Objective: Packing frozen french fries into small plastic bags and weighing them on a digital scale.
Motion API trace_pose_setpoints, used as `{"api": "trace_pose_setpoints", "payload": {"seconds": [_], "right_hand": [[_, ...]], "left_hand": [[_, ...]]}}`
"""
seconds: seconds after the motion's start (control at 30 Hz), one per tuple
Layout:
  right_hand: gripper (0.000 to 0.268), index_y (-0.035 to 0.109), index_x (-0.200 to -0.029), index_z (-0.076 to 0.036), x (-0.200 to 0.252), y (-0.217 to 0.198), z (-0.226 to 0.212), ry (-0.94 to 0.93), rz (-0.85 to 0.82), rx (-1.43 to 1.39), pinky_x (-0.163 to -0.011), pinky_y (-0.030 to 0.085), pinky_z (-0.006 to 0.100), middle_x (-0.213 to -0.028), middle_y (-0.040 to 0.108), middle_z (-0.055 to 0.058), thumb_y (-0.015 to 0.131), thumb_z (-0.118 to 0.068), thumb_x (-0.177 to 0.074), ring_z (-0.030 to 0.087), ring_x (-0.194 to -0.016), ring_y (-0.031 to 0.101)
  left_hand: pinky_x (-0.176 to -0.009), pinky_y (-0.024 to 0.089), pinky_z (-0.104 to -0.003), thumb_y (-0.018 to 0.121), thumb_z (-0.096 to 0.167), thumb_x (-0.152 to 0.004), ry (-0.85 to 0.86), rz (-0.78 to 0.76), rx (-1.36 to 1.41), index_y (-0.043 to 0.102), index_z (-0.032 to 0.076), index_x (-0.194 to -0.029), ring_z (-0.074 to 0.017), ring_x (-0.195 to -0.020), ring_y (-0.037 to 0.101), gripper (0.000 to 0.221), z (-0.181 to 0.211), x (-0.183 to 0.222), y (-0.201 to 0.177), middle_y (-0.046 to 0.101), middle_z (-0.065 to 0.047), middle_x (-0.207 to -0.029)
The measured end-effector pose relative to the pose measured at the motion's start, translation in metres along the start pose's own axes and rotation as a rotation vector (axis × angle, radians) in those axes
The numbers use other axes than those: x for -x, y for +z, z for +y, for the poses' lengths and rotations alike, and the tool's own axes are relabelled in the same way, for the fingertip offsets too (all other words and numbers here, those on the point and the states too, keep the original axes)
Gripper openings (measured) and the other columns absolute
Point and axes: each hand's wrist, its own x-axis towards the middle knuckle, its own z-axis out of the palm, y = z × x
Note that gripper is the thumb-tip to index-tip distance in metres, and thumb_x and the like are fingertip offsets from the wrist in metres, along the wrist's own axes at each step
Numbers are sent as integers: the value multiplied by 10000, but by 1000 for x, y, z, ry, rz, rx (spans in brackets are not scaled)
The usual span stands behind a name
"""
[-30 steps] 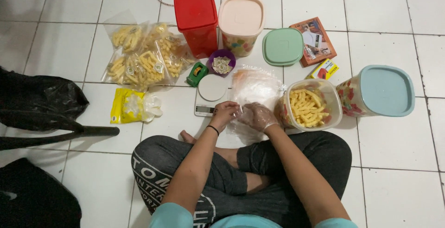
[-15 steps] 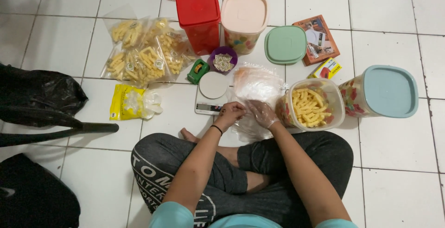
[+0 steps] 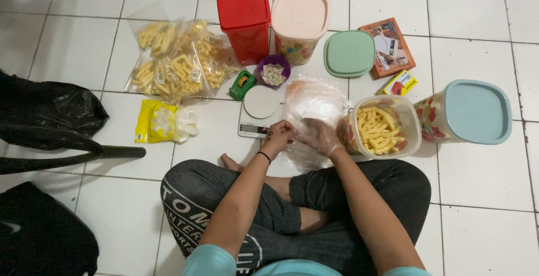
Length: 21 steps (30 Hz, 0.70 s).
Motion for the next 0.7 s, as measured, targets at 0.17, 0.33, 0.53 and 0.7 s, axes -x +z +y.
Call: {"api": "trace_pose_setpoints", "payload": {"seconds": [0.17,0.33,0.53,0.7], "right_hand": [[516,616,-1402,-123,-14,13,26,68,-51,77,-1145,433,509,-1331,673,175,666,-294,-917,382,-1302,580],[376,688,-1294,-64,-12,8,22,61,-7,35,-1085,480,517,-1246,709,203,571,-211,-968,403,-1234,623],[259,737,-1190,-42,-9,-5,14,28,310,-79,-965,551,457,-1065,767,169,609,-188,-1018,329,-1083,709],[200,725,-1082,-170,-17,-35,-14,29,590,-101,-829,576,430,-801,762,20,549,-255,-1045,247,-858,740]], "left_hand": [[-771,608,-310,705,81,-901,93,-50,-64,678,34,-953,-193,-915,684,75,13,10,-3,681,-150,-1055],[-791,581,-361,608,44,-903,155,-58,-155,625,16,-905,-269,-1004,679,33,38,28,4,660,-256,-1285],[-604,559,-269,660,155,-898,40,74,-254,626,95,-858,-155,-677,694,80,36,26,4,697,-72,-784],[-600,659,-322,550,176,-901,-225,152,-352,571,-39,-1140,-281,-664,764,323,-24,-9,-19,734,-259,-878]]}}
